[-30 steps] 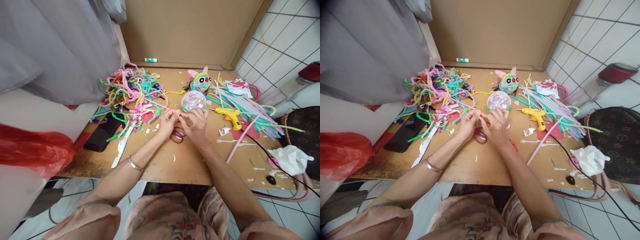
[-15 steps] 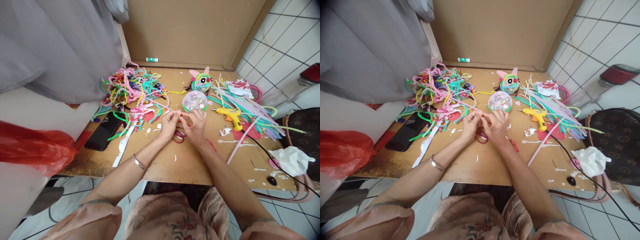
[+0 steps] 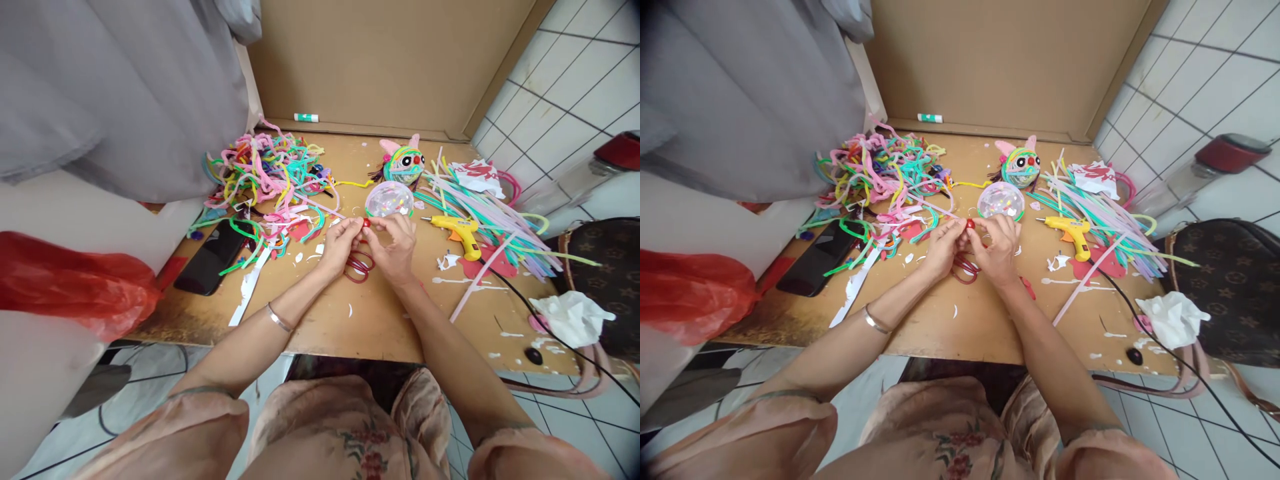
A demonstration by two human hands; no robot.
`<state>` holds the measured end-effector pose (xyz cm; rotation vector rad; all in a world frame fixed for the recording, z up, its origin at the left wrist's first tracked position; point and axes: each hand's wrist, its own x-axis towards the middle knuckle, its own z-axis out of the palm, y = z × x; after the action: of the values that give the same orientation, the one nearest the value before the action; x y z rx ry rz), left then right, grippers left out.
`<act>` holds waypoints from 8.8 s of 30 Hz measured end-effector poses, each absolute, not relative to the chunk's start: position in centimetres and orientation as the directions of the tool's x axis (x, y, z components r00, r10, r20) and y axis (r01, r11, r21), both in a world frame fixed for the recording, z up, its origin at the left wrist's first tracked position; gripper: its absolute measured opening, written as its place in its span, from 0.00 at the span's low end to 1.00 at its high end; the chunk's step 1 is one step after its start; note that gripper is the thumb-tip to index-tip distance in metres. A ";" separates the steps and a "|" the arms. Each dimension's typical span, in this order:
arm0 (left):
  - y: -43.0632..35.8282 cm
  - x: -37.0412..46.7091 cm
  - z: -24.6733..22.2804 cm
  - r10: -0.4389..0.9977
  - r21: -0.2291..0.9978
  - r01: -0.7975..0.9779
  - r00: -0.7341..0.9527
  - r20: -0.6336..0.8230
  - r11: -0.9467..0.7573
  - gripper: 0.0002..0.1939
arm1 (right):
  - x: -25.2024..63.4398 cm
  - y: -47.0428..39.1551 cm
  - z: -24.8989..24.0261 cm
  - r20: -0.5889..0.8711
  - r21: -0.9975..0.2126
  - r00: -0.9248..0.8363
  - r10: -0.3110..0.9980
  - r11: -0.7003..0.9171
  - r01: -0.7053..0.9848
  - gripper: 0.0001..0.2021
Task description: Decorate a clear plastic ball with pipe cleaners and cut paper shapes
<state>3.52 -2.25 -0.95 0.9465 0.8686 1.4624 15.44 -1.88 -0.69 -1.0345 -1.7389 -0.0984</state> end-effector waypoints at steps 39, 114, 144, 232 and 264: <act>-2.5 2.7 -1.5 0.928 0.931 -0.076 -0.142 0.345 -0.357 0.18 | 14.9 -1.7 0.3 0.250 -0.965 0.176 0.952 0.260 -0.039 0.13; -2.2 2.5 0.2 0.959 0.851 -0.519 0.273 0.068 0.087 0.24 | 16.3 -2.2 1.6 0.670 -0.670 -0.022 0.742 0.617 0.412 0.09; -1.9 2.7 -0.4 0.986 0.883 -0.450 0.024 0.163 -0.134 0.21 | 15.5 -1.9 1.1 0.326 -0.945 0.016 0.945 0.326 0.034 0.10; 0.2 -0.4 1.6 0.867 0.846 -0.281 -0.360 0.344 -0.453 0.14 | 14.3 -9.7 0.5 0.344 -0.325 -0.576 0.741 0.670 0.668 0.06; -2.9 0.3 -0.6 0.962 0.975 0.219 0.273 -0.025 -0.037 0.09 | 18.9 -3.8 -1.5 0.327 -0.768 -0.213 0.921 0.391 0.508 0.10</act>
<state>0.28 -2.87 -0.62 1.4940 1.1518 0.8895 18.86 -3.83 -1.53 -1.2332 -1.8603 0.6608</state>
